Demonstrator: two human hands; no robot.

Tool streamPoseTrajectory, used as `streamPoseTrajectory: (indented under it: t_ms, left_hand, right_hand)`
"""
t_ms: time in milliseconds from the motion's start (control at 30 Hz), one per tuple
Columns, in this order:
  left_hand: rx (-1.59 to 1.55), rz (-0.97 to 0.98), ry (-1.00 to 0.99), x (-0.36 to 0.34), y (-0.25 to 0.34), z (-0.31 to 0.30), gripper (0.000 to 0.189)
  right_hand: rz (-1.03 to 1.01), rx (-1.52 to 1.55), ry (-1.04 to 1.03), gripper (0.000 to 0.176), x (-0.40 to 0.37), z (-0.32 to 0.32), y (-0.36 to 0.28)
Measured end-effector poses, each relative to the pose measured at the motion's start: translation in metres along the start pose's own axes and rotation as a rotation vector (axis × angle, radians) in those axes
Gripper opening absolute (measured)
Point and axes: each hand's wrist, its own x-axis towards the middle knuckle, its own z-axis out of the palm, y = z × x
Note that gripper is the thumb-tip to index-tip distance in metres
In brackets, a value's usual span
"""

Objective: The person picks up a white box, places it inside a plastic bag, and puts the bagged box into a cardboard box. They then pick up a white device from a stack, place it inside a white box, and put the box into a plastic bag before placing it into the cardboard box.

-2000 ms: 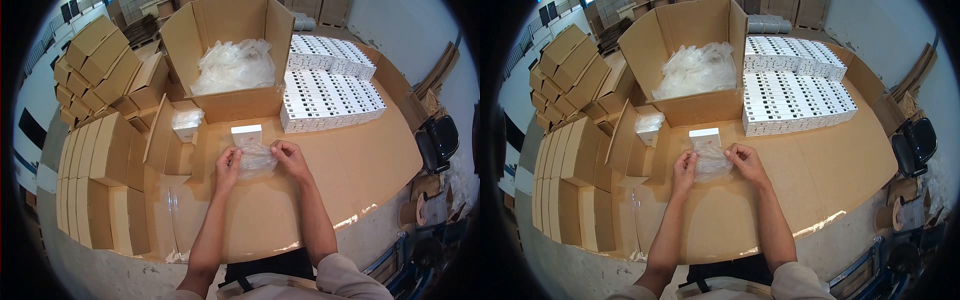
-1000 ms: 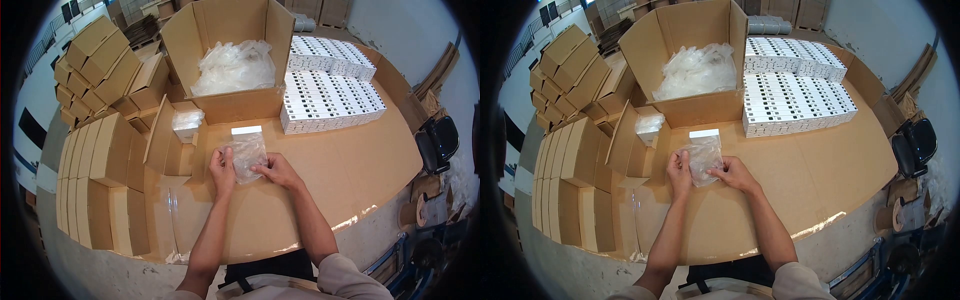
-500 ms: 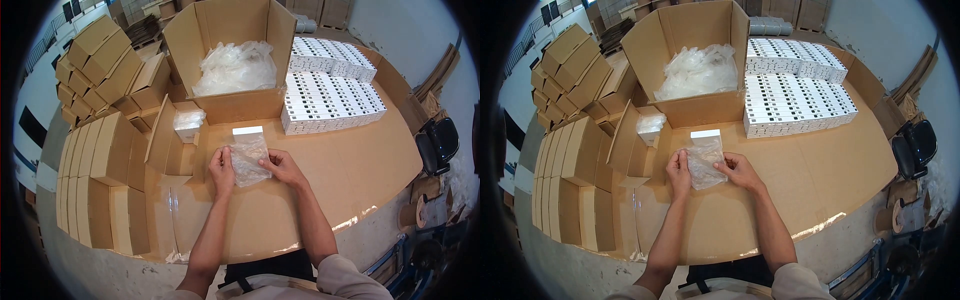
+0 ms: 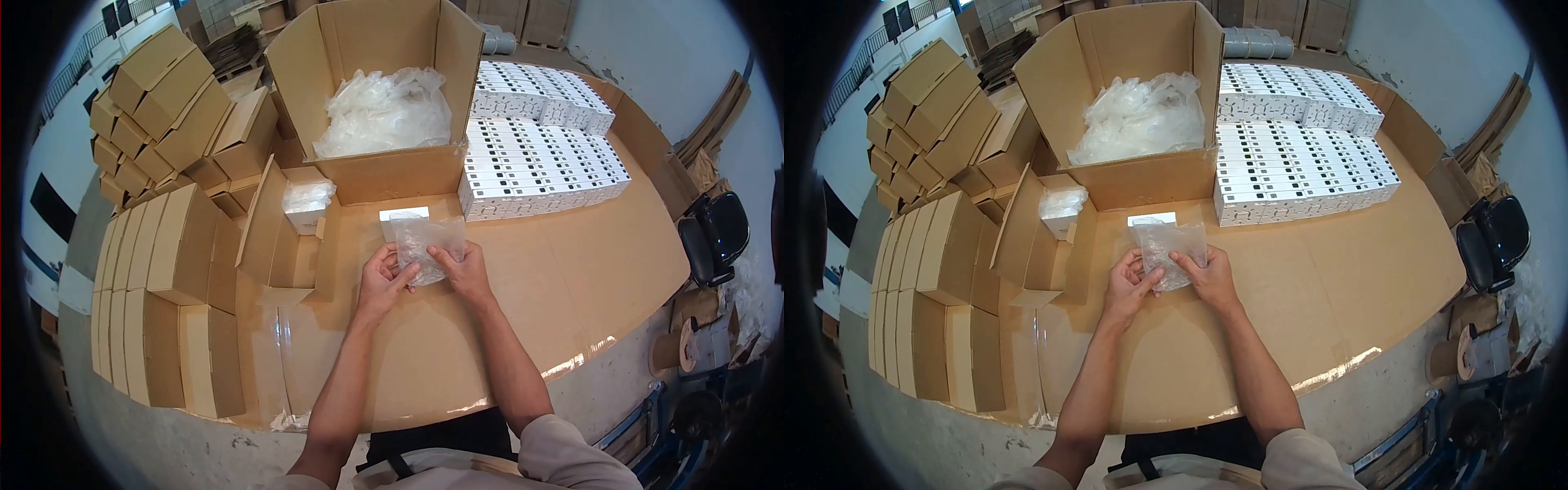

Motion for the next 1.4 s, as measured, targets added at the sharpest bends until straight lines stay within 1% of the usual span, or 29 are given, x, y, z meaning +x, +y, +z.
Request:
streamPoseTrajectory:
  t_ms: [100, 200, 233, 300, 367, 433, 533, 600, 633, 733, 800, 933, 1000, 1100, 1200, 1300, 1400]
  left_hand:
    - [0.014, 0.013, 0.015, 0.003, -0.007, -0.004, 0.033]
    - [0.074, -0.007, 0.027, 0.003, -0.009, -0.006, 0.023]
    - [0.097, -0.02, 0.03, 0.003, -0.009, -0.006, 0.02]
    - [0.107, -0.023, 0.046, 0.002, -0.006, -0.003, 0.02]
    - [0.124, -0.027, 0.058, 0.002, -0.006, -0.002, 0.023]
    - [0.151, -0.03, 0.069, 0.002, -0.009, -0.003, 0.026]
    - [0.219, -0.063, 0.085, -0.001, -0.007, 0.0, 0.025]
    - [0.266, -0.033, 0.08, -0.001, -0.007, -0.001, 0.026]
    - [0.289, -0.018, 0.078, -0.001, -0.007, -0.001, 0.027]
    - [0.168, -0.017, -0.014, -0.001, -0.004, -0.001, 0.032]
    - [0.165, -0.042, -0.055, -0.003, 0.0, 0.001, 0.033]
    - [0.189, -0.101, -0.13, -0.002, -0.005, -0.001, 0.036]
    - [0.149, -0.075, -0.072, -0.002, -0.004, 0.0, 0.037]
    - [0.108, -0.045, -0.023, 0.0, -0.003, -0.002, 0.038]
    - [0.098, -0.019, -0.002, 0.002, -0.006, -0.002, 0.04]
    - [0.085, -0.039, -0.006, 0.0, -0.003, -0.003, 0.043]
    - [0.066, -0.042, -0.055, 0.0, -0.003, -0.004, 0.044]
  right_hand:
    - [-0.069, 0.223, 0.075, 0.026, 0.003, 0.002, 0.003]
    - [-0.034, 0.41, 0.119, 0.026, 0.011, -0.005, 0.016]
    - [-0.078, 0.367, 0.117, 0.023, 0.013, -0.008, 0.019]
    - [-0.165, 0.279, 0.113, 0.018, 0.015, -0.013, 0.021]
    - [-0.178, 0.243, 0.202, 0.015, 0.015, -0.012, 0.019]
    - [-0.194, 0.222, 0.271, 0.018, 0.015, -0.01, 0.018]
    - [-0.199, 0.207, 0.347, 0.024, 0.014, -0.005, 0.011]
    - [-0.177, 0.187, 0.399, 0.026, 0.01, -0.001, 0.002]
    - [-0.198, 0.167, 0.412, 0.025, 0.01, -0.002, 0.004]
    - [-0.253, 0.102, 0.456, 0.025, 0.01, -0.004, 0.009]
    - [-0.279, 0.049, 0.486, 0.025, 0.01, -0.004, 0.008]
    - [-0.278, 0.087, 0.478, 0.024, 0.012, -0.004, 0.013]
    - [-0.239, 0.149, 0.471, 0.024, 0.012, -0.004, 0.012]
    - [-0.122, 0.054, 0.381, 0.023, 0.009, -0.003, 0.008]
    - [-0.057, 0.064, 0.312, 0.025, 0.005, 0.001, 0.002]
    - [-0.307, -0.063, 0.398, 0.03, 0.014, 0.002, 0.016]
    - [-0.272, -0.096, 0.443, 0.035, 0.012, -0.006, 0.016]
